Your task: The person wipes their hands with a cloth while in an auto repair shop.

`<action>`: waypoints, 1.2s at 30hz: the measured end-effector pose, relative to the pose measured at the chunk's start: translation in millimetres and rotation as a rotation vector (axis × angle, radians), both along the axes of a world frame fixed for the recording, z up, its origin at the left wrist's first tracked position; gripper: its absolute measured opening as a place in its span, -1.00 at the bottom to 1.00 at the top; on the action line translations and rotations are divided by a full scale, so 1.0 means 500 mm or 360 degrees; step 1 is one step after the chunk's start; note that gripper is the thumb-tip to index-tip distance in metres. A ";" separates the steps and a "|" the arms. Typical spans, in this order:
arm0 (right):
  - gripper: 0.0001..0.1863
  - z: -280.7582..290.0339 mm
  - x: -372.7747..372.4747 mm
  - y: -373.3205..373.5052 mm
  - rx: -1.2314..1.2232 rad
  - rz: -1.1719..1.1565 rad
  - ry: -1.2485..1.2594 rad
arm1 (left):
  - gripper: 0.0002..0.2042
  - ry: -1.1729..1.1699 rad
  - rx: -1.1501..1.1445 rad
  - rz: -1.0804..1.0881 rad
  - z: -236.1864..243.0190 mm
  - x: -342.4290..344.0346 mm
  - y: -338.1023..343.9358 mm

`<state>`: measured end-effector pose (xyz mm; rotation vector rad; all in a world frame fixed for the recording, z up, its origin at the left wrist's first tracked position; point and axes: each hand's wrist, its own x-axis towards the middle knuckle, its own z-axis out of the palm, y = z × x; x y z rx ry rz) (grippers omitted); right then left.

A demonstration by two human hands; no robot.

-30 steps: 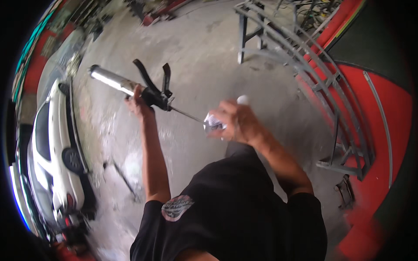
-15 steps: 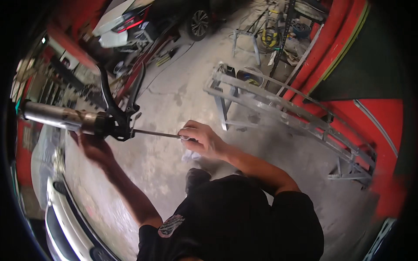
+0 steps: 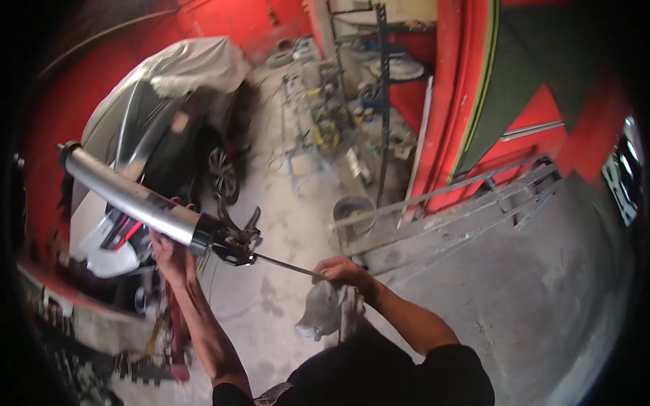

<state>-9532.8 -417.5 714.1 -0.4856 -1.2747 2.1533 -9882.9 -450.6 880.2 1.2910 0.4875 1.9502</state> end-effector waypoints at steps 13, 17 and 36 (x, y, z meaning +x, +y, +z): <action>-0.64 0.057 -0.033 0.281 -0.0072 -0.2026 0.0024 | -0.54 0.0044 0.0046 -0.0903 0.248 0.137 0.729; -0.69 0.047 -0.027 0.270 0.0025 -0.2228 -0.0161 | -0.67 -0.0061 0.0209 -0.1149 0.419 0.263 0.965; -0.65 -0.097 -0.245 0.212 -0.0242 -0.3878 -0.0447 | -0.56 -0.0198 -0.0418 -0.1368 0.633 0.819 1.861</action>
